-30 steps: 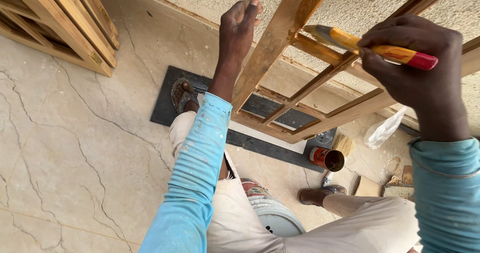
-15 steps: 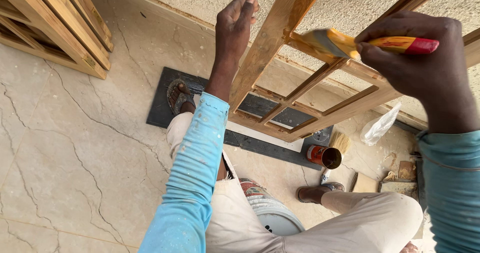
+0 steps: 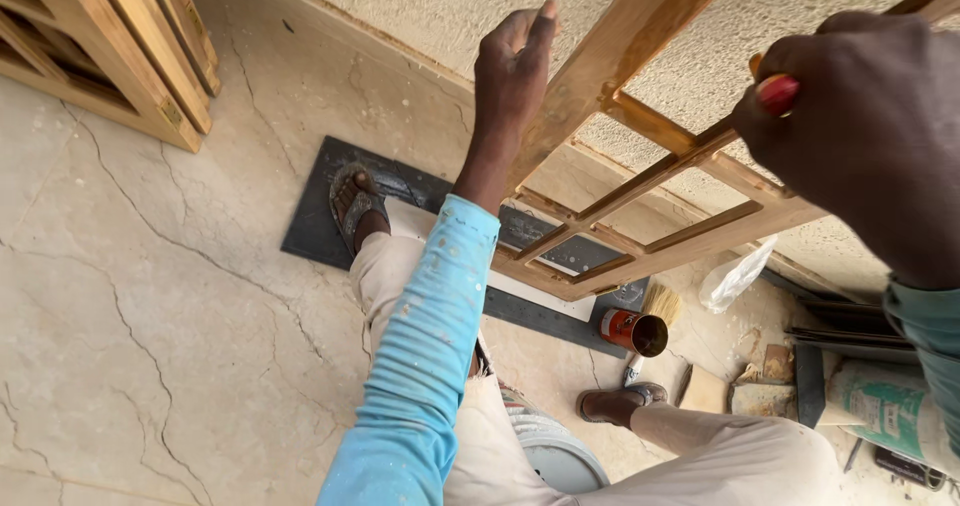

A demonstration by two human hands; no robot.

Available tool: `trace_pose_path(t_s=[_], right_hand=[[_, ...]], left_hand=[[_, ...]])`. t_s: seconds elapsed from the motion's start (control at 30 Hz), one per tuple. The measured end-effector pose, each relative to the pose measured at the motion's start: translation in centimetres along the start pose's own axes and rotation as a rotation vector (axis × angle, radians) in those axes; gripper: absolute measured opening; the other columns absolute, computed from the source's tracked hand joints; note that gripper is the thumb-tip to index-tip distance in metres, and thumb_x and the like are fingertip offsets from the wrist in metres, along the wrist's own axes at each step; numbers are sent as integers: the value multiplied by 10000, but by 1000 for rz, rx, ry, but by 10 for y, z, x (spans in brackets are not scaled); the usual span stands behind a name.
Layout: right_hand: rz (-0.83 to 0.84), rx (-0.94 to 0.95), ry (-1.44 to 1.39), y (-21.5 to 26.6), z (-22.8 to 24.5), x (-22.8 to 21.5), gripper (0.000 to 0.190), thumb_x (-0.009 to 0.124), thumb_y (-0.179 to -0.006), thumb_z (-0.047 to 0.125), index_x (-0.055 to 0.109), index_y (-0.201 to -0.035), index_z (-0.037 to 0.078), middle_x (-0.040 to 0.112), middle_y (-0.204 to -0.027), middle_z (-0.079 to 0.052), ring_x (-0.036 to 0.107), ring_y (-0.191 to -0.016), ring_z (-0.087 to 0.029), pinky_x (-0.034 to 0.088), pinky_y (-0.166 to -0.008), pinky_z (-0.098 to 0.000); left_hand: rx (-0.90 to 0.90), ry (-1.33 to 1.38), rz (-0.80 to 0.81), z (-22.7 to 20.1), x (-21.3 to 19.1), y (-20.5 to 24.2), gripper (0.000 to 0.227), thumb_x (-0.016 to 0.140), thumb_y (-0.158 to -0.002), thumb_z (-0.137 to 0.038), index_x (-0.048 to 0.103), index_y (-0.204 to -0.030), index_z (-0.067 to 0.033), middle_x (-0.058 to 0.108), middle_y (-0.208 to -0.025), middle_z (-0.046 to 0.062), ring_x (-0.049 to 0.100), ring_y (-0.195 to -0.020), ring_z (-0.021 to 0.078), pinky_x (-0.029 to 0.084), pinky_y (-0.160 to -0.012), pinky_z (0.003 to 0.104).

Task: The person applies varnish to a wooden frame using a paintbrush. They repeatedly dip the brush into a can of varnish and spread it evenly across the frame's surface.

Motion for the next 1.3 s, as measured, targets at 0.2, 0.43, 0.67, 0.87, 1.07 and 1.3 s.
trace_pose_path(t_s=[0.2,0.43,0.67,0.87,1.07,1.3], right_hand=[[477,156,-8,-15,-3,76,275,644,-1036,319,757,-921,97,671,-676,-82,659,-525,-206,569,-497,-340],[241,51,390,5,-62,52,250,680,-1070,321,709,-955,102,675,-711,-75,658,-629,-127,550,-539,-246],[392,-36,-18,57,25,90,292,682,-973,253,639,-1114,2,641,-1028,-171,680,-688,-214,574,-477,-306],[316,37,-401,113,38,107,345,720,-846,193,704,-1176,96,650,-1110,-149,712,-680,-243,614,-514,-302],[531,545,-496,238,-63,168,393,809,-847,381,776,-1196,203,718,-1105,-60,735,-867,-228,643,-767,-363],[222,983,-794,415,-159,293,343,804,-888,268,809,-1159,57,759,-989,-184,727,-833,-252,558,-731,-377]], left_hand=[[-12,30,5,-6,7,5,598,538,-1003,-525,714,-1233,-3,736,-1257,222,680,-1243,310,497,-1071,443],[-52,13,36,-4,7,9,601,504,-1002,-528,693,-1251,-14,736,-1257,219,664,-1255,312,491,-1051,426],[-129,34,25,-5,6,15,554,548,-994,-498,736,-1098,13,766,-1034,191,722,-965,265,558,-827,381],[-97,40,-1,0,-4,16,537,573,-995,-474,736,-1088,29,766,-982,154,697,-908,223,551,-826,352],[-54,12,20,11,1,15,528,576,-1005,-473,727,-1117,21,761,-1050,150,713,-988,212,541,-900,354],[-95,-252,97,40,22,10,649,425,-1040,-583,746,-1158,-32,759,-1142,161,704,-1086,266,525,-992,401]])
Point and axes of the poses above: each hand's wrist, its own y-axis away from the middle knuckle, its own x-axis out of the palm, z = x × y, the point moved 10 cm from there along -y, towards the middle knuckle
